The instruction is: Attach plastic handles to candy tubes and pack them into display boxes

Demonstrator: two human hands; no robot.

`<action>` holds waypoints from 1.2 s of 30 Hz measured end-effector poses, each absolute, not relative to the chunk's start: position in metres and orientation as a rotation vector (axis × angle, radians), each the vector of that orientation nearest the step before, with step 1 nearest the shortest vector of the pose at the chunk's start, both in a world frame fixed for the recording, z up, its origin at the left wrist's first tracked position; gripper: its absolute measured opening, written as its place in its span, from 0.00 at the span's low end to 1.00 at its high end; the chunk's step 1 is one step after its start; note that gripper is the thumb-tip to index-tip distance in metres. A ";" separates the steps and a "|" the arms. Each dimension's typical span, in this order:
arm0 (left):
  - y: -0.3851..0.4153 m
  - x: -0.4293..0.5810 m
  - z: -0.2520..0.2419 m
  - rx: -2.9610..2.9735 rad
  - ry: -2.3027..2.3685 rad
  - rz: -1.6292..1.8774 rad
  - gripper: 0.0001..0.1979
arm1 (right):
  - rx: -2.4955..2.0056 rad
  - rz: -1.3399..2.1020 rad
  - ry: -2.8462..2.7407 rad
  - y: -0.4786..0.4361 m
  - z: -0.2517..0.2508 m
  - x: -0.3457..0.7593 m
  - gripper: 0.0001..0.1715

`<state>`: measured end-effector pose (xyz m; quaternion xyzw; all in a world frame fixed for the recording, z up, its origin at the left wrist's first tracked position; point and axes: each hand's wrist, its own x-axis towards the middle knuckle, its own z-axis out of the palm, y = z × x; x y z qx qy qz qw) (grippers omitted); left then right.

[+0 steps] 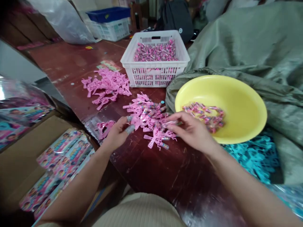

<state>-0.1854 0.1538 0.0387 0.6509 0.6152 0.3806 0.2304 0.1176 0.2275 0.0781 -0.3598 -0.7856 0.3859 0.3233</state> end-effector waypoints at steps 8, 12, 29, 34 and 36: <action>0.126 -0.134 0.063 1.704 1.382 1.053 0.09 | -0.662 0.883 -2.299 0.204 0.082 0.080 0.16; 0.115 -0.128 0.058 1.911 1.608 1.055 0.15 | -0.603 0.742 -2.415 0.199 0.085 0.078 0.15; 0.109 -0.121 0.044 2.366 1.690 1.075 0.17 | -1.006 1.102 -2.372 0.183 0.071 0.081 0.19; 0.116 -0.122 0.049 2.427 1.640 1.040 0.19 | -0.967 0.881 -2.385 0.182 0.076 0.093 0.21; 0.117 -0.122 0.049 2.453 1.603 1.049 0.18 | -0.915 0.859 -2.423 0.184 0.079 0.095 0.14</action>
